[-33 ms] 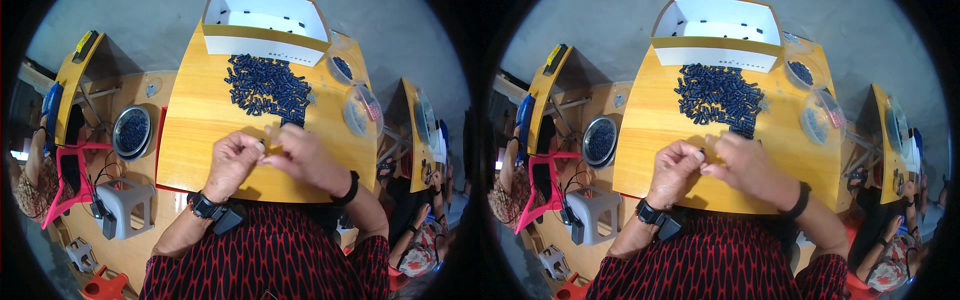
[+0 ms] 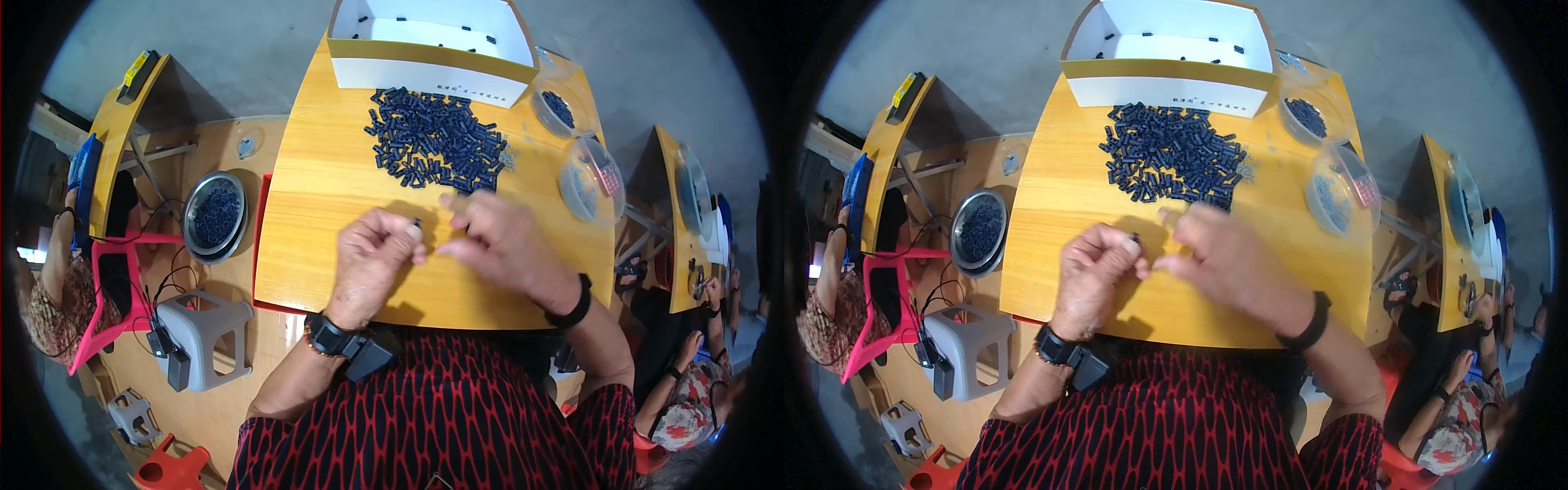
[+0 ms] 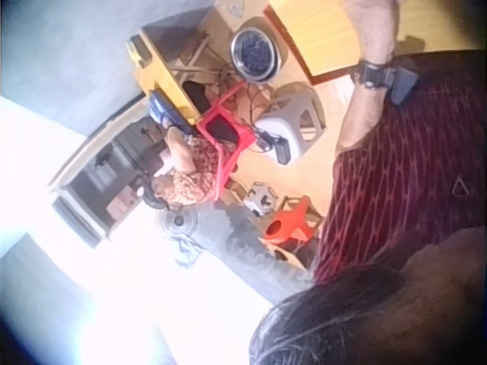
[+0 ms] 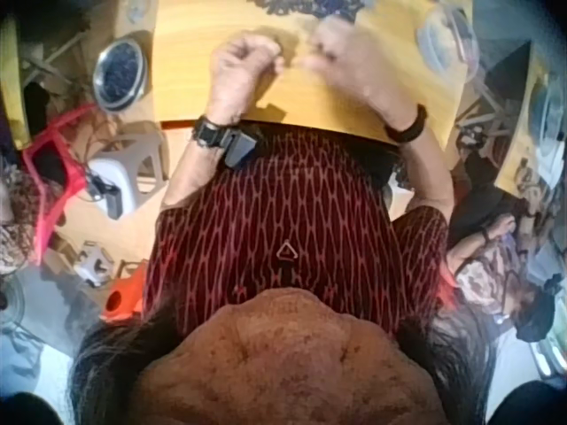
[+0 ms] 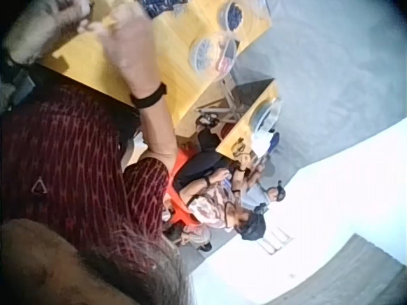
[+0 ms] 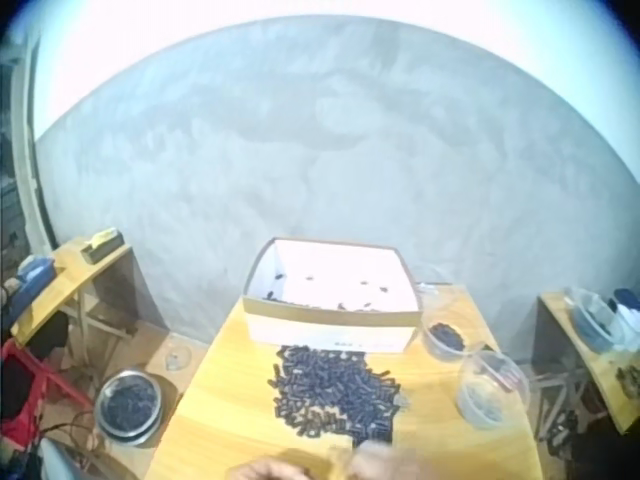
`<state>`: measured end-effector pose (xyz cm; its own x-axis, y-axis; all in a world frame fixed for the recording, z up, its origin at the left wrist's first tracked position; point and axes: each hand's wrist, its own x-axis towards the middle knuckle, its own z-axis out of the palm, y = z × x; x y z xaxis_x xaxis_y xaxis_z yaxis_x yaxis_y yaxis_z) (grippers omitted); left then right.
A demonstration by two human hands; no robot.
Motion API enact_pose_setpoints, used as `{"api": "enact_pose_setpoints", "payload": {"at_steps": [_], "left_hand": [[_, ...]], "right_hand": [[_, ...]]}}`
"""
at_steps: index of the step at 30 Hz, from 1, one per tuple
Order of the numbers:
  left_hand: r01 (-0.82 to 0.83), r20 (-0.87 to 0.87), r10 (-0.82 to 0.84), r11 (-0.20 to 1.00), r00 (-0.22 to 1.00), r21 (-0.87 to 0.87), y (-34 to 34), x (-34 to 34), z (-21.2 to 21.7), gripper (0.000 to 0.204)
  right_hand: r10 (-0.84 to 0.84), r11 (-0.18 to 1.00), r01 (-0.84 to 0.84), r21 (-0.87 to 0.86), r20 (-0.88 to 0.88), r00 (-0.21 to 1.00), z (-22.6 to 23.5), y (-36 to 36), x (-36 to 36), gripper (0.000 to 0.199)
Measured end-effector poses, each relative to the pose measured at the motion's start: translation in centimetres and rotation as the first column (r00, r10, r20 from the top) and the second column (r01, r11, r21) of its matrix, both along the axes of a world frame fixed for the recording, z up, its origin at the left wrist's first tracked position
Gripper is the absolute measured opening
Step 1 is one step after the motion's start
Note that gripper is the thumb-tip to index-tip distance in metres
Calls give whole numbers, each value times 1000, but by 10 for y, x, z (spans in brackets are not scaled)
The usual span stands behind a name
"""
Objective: Manually assembling small blue plastic tubes with black connectors on a wooden workshop table.
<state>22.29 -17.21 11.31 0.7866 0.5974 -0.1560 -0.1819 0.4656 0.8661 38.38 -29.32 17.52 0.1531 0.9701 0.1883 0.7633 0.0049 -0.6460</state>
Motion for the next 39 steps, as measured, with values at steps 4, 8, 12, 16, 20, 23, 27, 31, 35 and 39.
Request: {"api": "enact_pose_setpoints", "payload": {"at_steps": [4,8,12,16,20,23,27,31,35,39], "left_hand": [[-328,58,324,909,944,257,37,-11,19,6],[-589,135,596,683,791,432,85,-48,22,8],[-716,121,765,519,633,468,110,-83,11,11],[-625,-134,783,575,607,527,122,-121,-21,9],[-560,-330,717,691,614,458,114,-126,-32,9],[-543,-394,680,732,618,412,115,-124,-28,10],[-489,-418,642,764,642,422,116,-121,-29,10],[-527,-168,728,617,665,585,116,-120,-36,10],[-508,-57,801,431,596,746,87,-87,-1,12],[-323,-19,419,727,908,606,41,-46,23,11]], "right_hand": [[-259,962,264,76,-67,964,7,-23,31,10],[-222,974,223,34,-18,975,-2,-36,29,6],[-168,986,168,-11,-5,986,-12,-36,22,6],[-138,990,138,-2,25,990,-15,-26,18,9],[-104,993,110,-46,112,988,-16,-16,18,12],[-104,991,118,-70,176,979,-15,-13,18,13],[-104,992,116,-44,208,973,-20,-10,17,11],[-105,993,100,57,112,988,-20,-8,17,11],[-185,981,191,22,-179,966,-14,-15,12,8],[-248,963,266,-41,-517,819,-16,-20,0,10]]}}
